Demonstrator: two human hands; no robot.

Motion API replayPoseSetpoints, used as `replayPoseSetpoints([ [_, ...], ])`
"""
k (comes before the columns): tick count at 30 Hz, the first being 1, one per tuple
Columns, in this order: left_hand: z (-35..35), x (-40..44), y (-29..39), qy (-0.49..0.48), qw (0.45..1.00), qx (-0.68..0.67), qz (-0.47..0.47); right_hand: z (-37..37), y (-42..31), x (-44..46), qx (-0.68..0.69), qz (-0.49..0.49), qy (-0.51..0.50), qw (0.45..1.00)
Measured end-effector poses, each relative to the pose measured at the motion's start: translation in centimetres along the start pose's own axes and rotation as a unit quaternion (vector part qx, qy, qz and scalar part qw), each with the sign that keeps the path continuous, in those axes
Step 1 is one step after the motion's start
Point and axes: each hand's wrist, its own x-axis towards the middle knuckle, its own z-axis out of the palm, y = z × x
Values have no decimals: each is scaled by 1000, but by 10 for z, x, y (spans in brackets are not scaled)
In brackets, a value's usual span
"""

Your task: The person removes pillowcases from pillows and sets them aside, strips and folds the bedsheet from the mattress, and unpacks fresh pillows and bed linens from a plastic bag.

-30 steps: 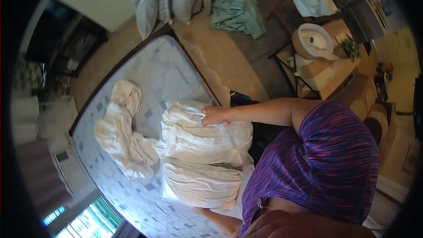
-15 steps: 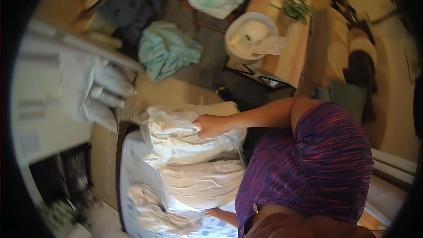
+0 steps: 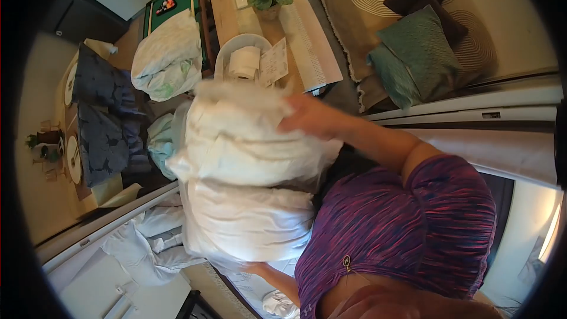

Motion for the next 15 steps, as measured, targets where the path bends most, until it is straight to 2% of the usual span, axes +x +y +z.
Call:
replayPoseSetpoints([
  [2,21,-8,10,-36,998,-21,41,-59,-9,-29,7,-22,77,997],
  [4,53,-20,27,-75,991,-42,99,-83,-35,-55,45,-137,149,978],
  [6,97,-44,41,-111,977,-62,170,-113,-41,-72,70,-181,217,957],
  [8,137,-70,53,-133,987,-16,91,-152,-53,-85,21,-202,282,938],
  [10,179,-90,49,-237,962,-39,130,-181,-69,-99,-1,-242,359,901],
  [14,272,-111,1,-238,940,43,241,-258,-91,-104,-45,-272,360,891],
  [15,292,-120,1,-266,942,53,197,-265,-94,-96,-43,-268,353,895],
])
